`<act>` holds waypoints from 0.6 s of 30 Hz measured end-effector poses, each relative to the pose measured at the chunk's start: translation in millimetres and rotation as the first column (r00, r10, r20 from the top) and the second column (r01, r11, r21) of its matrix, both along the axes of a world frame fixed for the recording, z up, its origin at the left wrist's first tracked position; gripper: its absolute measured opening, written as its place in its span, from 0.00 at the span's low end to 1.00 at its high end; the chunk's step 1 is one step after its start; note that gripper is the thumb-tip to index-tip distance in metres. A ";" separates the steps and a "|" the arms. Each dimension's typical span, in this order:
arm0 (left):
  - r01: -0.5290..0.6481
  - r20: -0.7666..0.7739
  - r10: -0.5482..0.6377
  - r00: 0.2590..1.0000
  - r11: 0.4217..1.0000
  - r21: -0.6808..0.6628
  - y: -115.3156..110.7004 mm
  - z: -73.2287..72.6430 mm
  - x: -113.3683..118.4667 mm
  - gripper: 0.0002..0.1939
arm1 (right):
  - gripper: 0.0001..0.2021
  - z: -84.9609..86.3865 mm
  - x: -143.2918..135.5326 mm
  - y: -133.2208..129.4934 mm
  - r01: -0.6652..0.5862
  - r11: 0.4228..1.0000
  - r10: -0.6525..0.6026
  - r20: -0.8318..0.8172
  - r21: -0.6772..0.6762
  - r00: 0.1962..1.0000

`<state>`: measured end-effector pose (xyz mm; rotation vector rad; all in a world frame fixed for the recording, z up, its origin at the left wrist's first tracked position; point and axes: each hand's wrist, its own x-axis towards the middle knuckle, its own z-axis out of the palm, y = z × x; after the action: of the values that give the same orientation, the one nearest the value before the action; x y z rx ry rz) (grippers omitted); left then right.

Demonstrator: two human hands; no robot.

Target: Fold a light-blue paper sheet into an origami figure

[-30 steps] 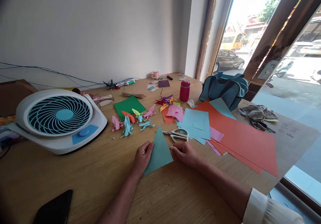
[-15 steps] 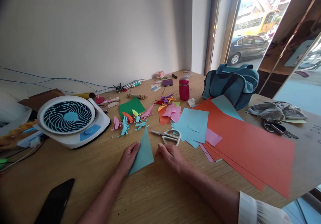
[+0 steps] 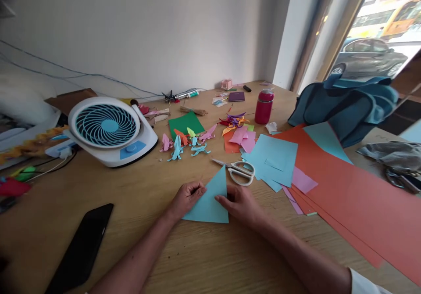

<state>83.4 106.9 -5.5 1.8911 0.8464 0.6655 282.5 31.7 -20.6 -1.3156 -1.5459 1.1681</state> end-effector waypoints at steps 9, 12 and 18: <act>0.075 0.034 -0.072 0.997 0.993 -0.095 -0.6 3.0 -4.5 0.24 | 0.19 11.5 0.4 -4.5 0.029 0.997 -0.030 -0.007 -0.074 1.000; 0.081 0.018 -0.079 0.997 0.993 -0.090 -1.2 0.2 -3.1 0.19 | 0.19 12.9 0.0 -4.9 0.029 0.997 -0.031 -0.021 -0.074 0.999; 0.057 -0.001 -0.057 0.998 0.995 -0.086 -1.3 -5.7 -1.2 0.19 | 0.19 10.1 -0.1 -4.9 0.033 0.998 -0.031 0.041 -0.050 0.999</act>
<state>82.1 105.6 -11.2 1.8327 0.8077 0.5820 282.3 26.8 -10.5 -1.4000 -1.5278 1.1737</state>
